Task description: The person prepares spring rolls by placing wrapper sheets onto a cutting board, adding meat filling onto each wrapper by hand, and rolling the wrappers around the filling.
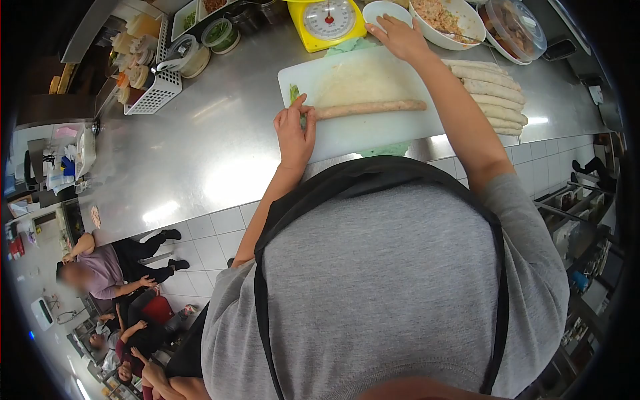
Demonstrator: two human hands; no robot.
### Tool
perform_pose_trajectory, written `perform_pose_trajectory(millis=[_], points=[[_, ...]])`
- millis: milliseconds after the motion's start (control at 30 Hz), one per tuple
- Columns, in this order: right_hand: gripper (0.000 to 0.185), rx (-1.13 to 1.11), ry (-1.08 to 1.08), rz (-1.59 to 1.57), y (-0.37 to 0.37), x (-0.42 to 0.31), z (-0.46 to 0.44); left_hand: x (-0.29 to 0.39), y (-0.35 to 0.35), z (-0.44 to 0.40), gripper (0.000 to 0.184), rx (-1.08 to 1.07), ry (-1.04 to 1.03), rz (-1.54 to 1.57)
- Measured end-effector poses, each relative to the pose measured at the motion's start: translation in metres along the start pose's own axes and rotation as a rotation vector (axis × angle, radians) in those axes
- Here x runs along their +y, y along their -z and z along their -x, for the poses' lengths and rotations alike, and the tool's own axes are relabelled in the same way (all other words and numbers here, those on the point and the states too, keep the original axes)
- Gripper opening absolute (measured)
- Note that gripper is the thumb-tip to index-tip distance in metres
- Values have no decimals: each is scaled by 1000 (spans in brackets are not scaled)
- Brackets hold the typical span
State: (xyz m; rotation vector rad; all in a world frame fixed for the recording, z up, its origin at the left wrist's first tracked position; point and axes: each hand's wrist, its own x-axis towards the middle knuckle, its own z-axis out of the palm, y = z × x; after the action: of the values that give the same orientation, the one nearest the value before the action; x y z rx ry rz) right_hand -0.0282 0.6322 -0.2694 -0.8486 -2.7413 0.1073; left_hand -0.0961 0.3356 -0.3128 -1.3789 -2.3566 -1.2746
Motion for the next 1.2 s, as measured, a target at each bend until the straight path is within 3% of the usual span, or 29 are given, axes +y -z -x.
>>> perform_pose_trajectory(millis=[67,267,333,367,433,567,667,733,900,967,1033,1100,1133,1167,1200], points=[[69,-251,-74,92,1,8,-7,0,0,0,34,-9,-25,-4],[60,-163,-14,-102,30,2,19,-1,-1,0,34,11,-88,-7],[54,-534,-72,-245,45,-23,41,0,1,0,34,-28,-63,8],[54,-533,-79,-244,38,-29,65,0,0,0,33,-65,-34,23],[60,-271,207,-138,13,-38,108,0,0,0,32,-74,-28,28],[65,-321,28,16,27,-16,113,-1,-1,1,31,-59,-15,14],[67,-503,-45,99,41,-32,105,1,1,0,31,-118,30,7],[69,-450,171,-97,18,-53,103,0,1,0,31,-118,18,12],[68,-194,159,-73,4,-32,84,1,3,0,30,-114,18,13],[63,-468,-58,-84,45,-17,62,3,2,0,31,-79,11,25],[63,-363,-19,-85,51,-5,40,-6,-2,6,31,-70,3,11],[63,0,58,-313,32,2,27,-5,-1,2,31,-61,-11,-1],[61,78,3,-231,11,5,19,-2,0,2,31,-72,2,-5],[61,89,-2,-228,13,10,7,0,0,0,31,-90,17,-9],[61,-46,-5,-149,10,13,4,-3,-1,2,30,-79,15,-19]])
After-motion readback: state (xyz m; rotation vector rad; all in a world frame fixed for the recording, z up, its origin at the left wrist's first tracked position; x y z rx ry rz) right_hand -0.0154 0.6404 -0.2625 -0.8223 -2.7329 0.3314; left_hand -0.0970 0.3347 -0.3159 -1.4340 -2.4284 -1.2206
